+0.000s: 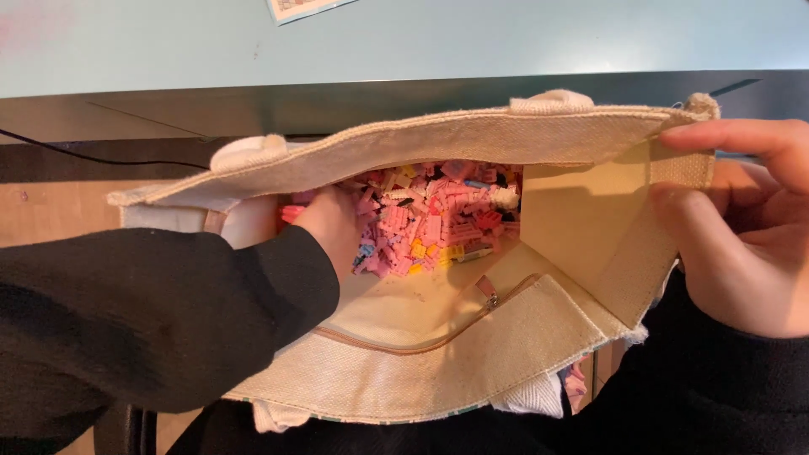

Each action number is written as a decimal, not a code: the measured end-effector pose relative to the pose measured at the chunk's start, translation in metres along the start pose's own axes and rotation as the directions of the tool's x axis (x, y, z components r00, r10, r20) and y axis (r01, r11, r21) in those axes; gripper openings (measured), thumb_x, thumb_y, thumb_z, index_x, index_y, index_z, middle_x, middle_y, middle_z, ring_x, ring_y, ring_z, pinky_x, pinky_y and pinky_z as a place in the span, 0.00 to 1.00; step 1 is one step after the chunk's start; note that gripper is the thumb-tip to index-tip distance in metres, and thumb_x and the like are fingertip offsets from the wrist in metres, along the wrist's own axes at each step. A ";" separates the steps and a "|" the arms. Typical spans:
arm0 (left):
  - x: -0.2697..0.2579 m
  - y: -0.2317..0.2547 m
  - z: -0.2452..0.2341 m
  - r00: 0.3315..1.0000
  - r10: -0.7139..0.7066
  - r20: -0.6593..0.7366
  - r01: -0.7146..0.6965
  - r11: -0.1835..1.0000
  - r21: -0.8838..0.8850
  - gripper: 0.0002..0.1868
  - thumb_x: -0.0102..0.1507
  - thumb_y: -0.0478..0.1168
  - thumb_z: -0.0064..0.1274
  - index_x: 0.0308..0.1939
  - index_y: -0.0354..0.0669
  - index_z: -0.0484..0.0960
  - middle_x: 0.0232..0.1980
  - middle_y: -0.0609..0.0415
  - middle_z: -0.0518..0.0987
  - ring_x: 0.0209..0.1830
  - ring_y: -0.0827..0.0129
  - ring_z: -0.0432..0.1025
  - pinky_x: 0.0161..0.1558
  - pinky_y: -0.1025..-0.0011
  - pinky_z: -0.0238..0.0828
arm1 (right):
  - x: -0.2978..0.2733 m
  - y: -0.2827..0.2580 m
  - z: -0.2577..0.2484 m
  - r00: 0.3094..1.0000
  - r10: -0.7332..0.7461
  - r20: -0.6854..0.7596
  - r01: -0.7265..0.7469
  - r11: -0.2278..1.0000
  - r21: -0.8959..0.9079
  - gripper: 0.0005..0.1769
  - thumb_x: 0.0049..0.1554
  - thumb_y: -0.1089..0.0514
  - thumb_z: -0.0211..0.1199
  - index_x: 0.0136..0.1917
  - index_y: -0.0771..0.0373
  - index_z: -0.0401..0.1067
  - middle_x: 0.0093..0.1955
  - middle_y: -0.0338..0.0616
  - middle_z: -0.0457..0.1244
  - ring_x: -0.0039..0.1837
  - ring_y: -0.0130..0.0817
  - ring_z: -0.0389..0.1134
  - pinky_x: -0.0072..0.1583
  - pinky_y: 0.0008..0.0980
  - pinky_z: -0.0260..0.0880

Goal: Assembling a complex model using small interlocking micro blocks while following a printed instruction guide.

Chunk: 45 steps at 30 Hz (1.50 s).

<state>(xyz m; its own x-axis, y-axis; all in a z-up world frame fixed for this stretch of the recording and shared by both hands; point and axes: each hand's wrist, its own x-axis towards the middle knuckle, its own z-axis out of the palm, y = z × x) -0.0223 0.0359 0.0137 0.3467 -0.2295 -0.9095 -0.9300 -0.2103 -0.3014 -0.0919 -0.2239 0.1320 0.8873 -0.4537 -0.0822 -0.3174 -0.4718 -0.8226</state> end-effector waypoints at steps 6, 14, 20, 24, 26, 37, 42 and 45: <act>0.007 0.008 -0.004 0.884 0.240 -0.401 -0.192 0.969 0.158 0.23 0.67 0.54 0.35 0.57 0.53 0.80 0.67 0.44 0.67 0.57 0.53 0.63 0.54 0.53 0.60 | -0.003 0.001 0.008 0.994 -0.089 0.058 0.088 0.996 0.015 0.13 0.60 0.72 0.54 0.56 0.61 0.67 0.23 0.33 0.44 0.27 0.17 0.39 0.35 0.19 0.35; 0.078 0.021 -0.003 0.544 0.228 -0.807 -0.040 0.968 0.247 0.21 0.60 0.49 0.43 0.58 0.65 0.72 0.70 0.49 0.63 0.61 0.57 0.63 0.49 0.60 0.62 | -0.013 0.018 -0.002 0.982 -0.087 0.165 0.113 0.981 -0.155 0.14 0.60 0.70 0.52 0.59 0.60 0.67 0.25 0.33 0.38 0.30 0.21 0.38 0.37 0.22 0.35; 0.094 0.014 -0.011 0.862 0.250 -0.440 -0.292 0.956 -0.028 0.48 0.61 0.34 0.45 0.76 0.76 0.35 0.80 0.61 0.26 0.77 0.63 0.39 0.67 0.62 0.53 | 0.009 0.070 -0.026 0.941 -0.119 0.317 0.194 0.956 -0.219 0.19 0.62 0.68 0.53 0.66 0.62 0.66 0.22 0.39 0.44 0.26 0.24 0.41 0.33 0.24 0.40; 0.084 0.014 -0.012 0.877 0.230 -0.421 -0.254 0.967 -0.001 0.43 0.63 0.41 0.42 0.75 0.76 0.37 0.80 0.61 0.24 0.79 0.53 0.31 0.71 0.48 0.39 | 0.006 0.063 -0.023 0.926 -0.176 0.333 0.251 0.948 -0.194 0.18 0.64 0.69 0.54 0.67 0.65 0.66 0.23 0.38 0.44 0.26 0.25 0.42 0.33 0.25 0.42; 0.090 0.015 -0.008 0.797 0.286 -0.531 -0.377 0.924 -0.069 0.34 0.63 0.37 0.38 0.73 0.62 0.54 0.79 0.50 0.43 0.73 0.50 0.45 0.66 0.57 0.52 | -0.003 0.046 -0.015 0.963 -0.114 0.244 0.152 0.978 -0.142 0.16 0.62 0.67 0.54 0.63 0.61 0.67 0.22 0.33 0.41 0.27 0.20 0.38 0.33 0.21 0.37; 0.054 0.009 -0.037 0.764 0.317 -0.562 -0.428 0.900 -0.075 0.30 0.60 0.60 0.34 0.53 0.49 0.81 0.61 0.59 0.73 0.58 0.59 0.63 0.53 0.55 0.58 | -0.005 0.019 0.006 0.956 -0.244 0.165 0.271 0.948 -0.165 0.22 0.58 0.73 0.52 0.65 0.70 0.71 0.25 0.35 0.49 0.29 0.21 0.44 0.32 0.23 0.45; 0.049 0.013 -0.048 0.827 0.314 -0.467 -0.408 0.906 -0.115 0.36 0.60 0.68 0.25 0.48 0.52 0.84 0.55 0.57 0.77 0.60 0.61 0.62 0.58 0.53 0.51 | -0.003 0.011 0.010 0.946 -0.296 0.130 0.321 0.911 -0.258 0.24 0.54 0.71 0.52 0.62 0.68 0.75 0.25 0.35 0.50 0.30 0.22 0.44 0.36 0.25 0.47; 0.105 0.037 -0.031 0.184 0.195 -0.964 -0.257 0.956 0.144 0.25 0.56 0.66 0.45 0.37 0.54 0.83 0.42 0.61 0.75 0.43 0.61 0.67 0.50 0.58 0.58 | -0.006 0.014 0.013 0.944 -0.307 0.117 0.328 0.905 -0.270 0.24 0.54 0.71 0.52 0.62 0.68 0.76 0.26 0.35 0.50 0.32 0.23 0.46 0.40 0.25 0.51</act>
<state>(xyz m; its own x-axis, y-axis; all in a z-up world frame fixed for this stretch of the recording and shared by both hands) -0.0163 -0.0252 -0.0835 0.0004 -0.9987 0.0502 -0.9954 -0.0052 -0.0958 -0.0976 -0.2184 0.1139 0.9747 -0.1950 0.1093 -0.0866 -0.7802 -0.6195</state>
